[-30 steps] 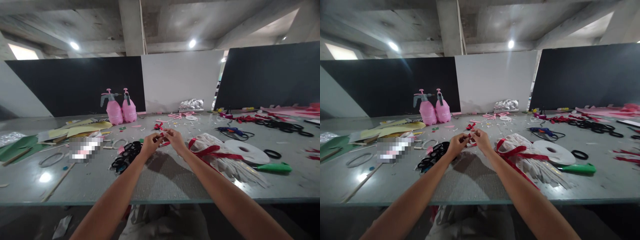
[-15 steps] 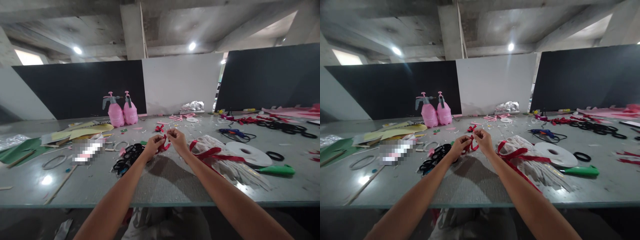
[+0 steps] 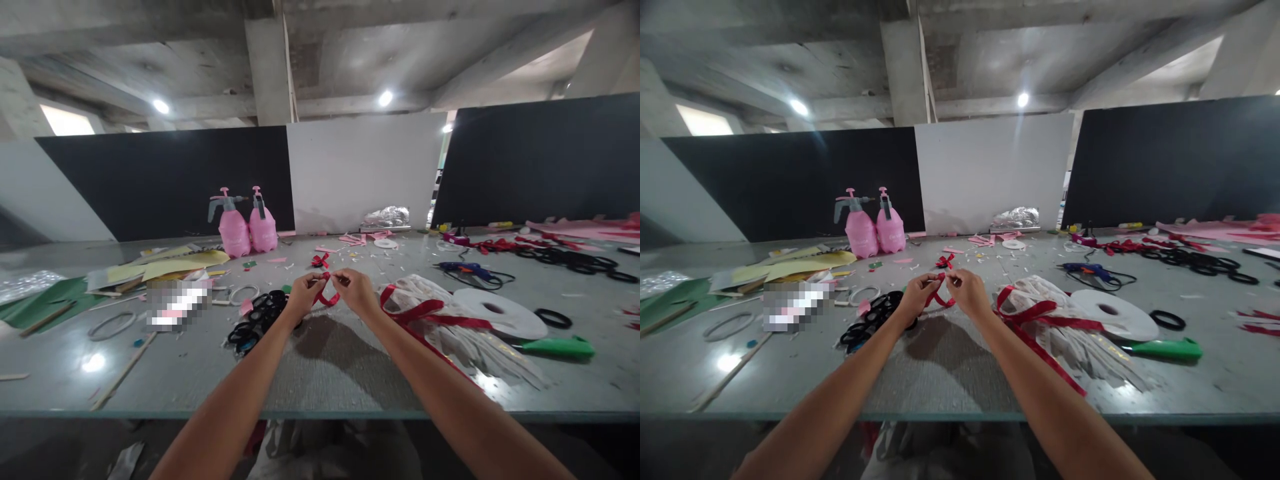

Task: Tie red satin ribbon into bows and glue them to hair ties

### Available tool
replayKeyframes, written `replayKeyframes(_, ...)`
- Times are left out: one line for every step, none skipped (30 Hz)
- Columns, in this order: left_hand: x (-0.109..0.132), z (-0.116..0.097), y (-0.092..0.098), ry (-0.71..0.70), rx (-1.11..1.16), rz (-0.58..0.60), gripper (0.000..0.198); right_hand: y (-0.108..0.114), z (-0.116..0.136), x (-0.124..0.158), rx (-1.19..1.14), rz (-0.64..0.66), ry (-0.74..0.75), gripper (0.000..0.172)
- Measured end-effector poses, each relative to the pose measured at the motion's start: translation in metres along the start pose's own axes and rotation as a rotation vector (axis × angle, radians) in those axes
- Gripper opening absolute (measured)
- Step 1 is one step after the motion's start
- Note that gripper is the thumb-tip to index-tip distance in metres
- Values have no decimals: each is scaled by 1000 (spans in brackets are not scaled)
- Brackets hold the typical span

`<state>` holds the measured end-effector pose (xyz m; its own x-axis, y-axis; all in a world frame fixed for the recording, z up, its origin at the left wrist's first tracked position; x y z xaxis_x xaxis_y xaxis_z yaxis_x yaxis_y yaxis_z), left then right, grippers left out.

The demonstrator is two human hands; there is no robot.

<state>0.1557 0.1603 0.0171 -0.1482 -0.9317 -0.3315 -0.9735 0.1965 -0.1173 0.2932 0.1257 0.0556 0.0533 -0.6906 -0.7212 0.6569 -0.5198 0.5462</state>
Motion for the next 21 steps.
replayKeyframes(0,-1,0,-11,-5,2,33,-2,0,0,11,20,-1,19)
replayKeyframes(0,-2,0,-24,-5,7,31,-4,0,0,18,40,-3,20)
replayKeyframes(1,-3,-1,-38,-6,14,30,-5,0,0,22,56,-4,20)
replayKeyframes(1,-5,-2,-55,-9,25,28,-6,0,0,24,69,-5,21)
replayKeyframes(1,-6,-2,-72,-19,37,27,-7,0,0,24,78,-6,21)
replayKeyframes(1,-7,-3,-89,-37,48,26,-8,0,0,23,85,-7,22)
replayKeyframes(2,-7,-3,-106,-58,55,25,-8,0,0,23,89,-7,22)
replayKeyframes(2,-8,-3,-124,-82,59,25,-9,0,0,27,90,-8,22)
replayKeyframes(2,-8,-3,-142,-107,59,25,-10,0,0,33,92,-9,22)
replayKeyframes(2,-7,-3,-159,-134,56,26,-10,-1,0,40,94,-11,21)
replayKeyframes(2,-6,-2,-176,-163,52,26,-11,-1,1,47,97,-14,20)
replayKeyframes(3,-5,-2,-190,-192,47,26,-11,-1,1,54,101,-18,20)
replayKeyframes(3,-3,-2,-200,-222,44,26,-12,-1,1,61,108,-23,19)
replayKeyframes(3,-2,-2,-207,-249,40,26,-13,-1,1,70,114,-30,18)
replayKeyframes(3,0,-2,-213,-271,39,27,-14,-1,1,83,120,-40,18)
replayKeyframes(3,1,-3,-219,-289,40,27,-15,-2,2,98,126,-50,17)
replayKeyframes(3,2,-3,-224,-303,43,26,-16,-3,2,114,129,-60,17)
replayKeyframes(3,2,-4,-227,-313,47,26,-17,-4,2,130,131,-68,16)
replayKeyframes(3,3,-5,-230,-318,54,25,-18,-5,2,145,132,-73,16)
replayKeyframes(3,3,-5,-231,-319,60,25,-20,-6,3,159,133,-75,16)
replayKeyframes(3,3,-6,-229,-318,65,24,-21,-6,3,174,133,-76,15)
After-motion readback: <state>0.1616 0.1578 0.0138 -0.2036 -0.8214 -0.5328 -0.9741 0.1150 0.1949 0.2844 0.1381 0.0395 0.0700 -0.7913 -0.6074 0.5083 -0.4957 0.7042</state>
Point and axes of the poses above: each hand's wrist, its own x-axis away from the middle knuckle, its own y-axis out of the back of the hand, z = x × y, the point moved 8 cm from there along -x, towards the middle knuckle, and after that the axes turned 13 degrees about x, right-handed, at the moved point
